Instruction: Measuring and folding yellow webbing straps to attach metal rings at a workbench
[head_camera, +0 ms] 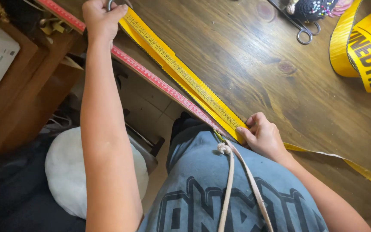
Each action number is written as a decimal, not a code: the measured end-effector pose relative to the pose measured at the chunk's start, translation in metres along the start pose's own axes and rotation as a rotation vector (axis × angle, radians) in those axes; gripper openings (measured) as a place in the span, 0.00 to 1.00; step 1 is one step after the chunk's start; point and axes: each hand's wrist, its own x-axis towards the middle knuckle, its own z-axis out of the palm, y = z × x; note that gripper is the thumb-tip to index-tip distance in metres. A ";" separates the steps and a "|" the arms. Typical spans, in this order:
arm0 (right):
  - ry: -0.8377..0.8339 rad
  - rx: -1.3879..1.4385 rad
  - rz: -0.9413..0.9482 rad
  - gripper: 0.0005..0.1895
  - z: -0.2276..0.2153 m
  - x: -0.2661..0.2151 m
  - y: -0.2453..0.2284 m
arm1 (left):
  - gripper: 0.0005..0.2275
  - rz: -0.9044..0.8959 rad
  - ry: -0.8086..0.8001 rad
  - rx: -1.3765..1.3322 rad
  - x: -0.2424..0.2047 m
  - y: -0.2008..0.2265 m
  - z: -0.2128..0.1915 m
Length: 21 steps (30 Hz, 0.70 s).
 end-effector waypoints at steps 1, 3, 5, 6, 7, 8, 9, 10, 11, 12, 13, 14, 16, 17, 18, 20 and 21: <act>0.034 -0.022 -0.028 0.15 0.005 0.004 0.006 | 0.19 0.015 0.021 0.023 0.004 0.000 0.000; 0.055 -0.024 -0.047 0.15 0.009 0.006 0.010 | 0.17 0.098 0.023 0.247 -0.003 0.022 -0.002; 0.071 -0.031 -0.065 0.15 0.010 0.005 0.009 | 0.16 0.178 0.026 0.471 -0.017 0.045 -0.003; 0.052 -0.023 -0.052 0.15 0.008 0.004 0.005 | 0.17 0.217 0.013 0.699 -0.025 0.058 -0.003; 0.032 -0.014 -0.039 0.15 0.006 0.003 0.000 | 0.24 0.257 -0.001 0.928 -0.034 0.072 -0.003; 0.032 -0.014 -0.031 0.15 0.007 0.003 0.001 | 0.24 0.256 -0.008 0.925 -0.049 0.084 0.006; 0.037 -0.025 -0.032 0.15 0.007 0.003 0.002 | 0.29 0.508 0.103 1.044 -0.064 0.096 0.015; 0.044 -0.034 -0.034 0.15 0.008 0.004 0.001 | 0.35 0.769 0.215 1.150 -0.077 0.110 0.024; 0.045 -0.031 -0.027 0.15 0.007 0.004 0.000 | 0.35 0.771 0.208 1.147 -0.104 0.121 0.047; 0.048 -0.025 -0.021 0.14 0.007 0.004 -0.001 | 0.23 0.908 0.090 0.978 -0.132 0.131 0.070; 0.051 -0.018 -0.015 0.14 0.007 0.003 -0.001 | 0.13 1.035 -0.027 0.801 -0.161 0.142 0.092; 0.051 -0.021 -0.010 0.14 0.010 0.006 0.006 | 0.13 1.033 -0.029 0.796 -0.194 0.141 0.113; 0.104 -0.084 -0.068 0.18 0.019 0.011 0.020 | 0.19 0.964 -0.596 0.369 -0.264 0.139 0.152; 0.100 -0.087 -0.065 0.18 0.019 0.012 0.021 | 0.19 0.958 -0.596 0.367 -0.269 0.130 0.163; 0.108 -0.093 -0.062 0.18 0.020 0.012 0.022 | 0.22 0.899 -0.731 0.464 -0.274 0.122 0.173; 0.119 -0.093 -0.057 0.18 0.022 0.012 0.022 | 0.26 0.840 -0.868 0.560 -0.275 0.116 0.191; 0.119 -0.079 -0.061 0.18 0.022 0.012 0.022 | 0.28 0.791 -0.926 0.681 -0.272 0.119 0.198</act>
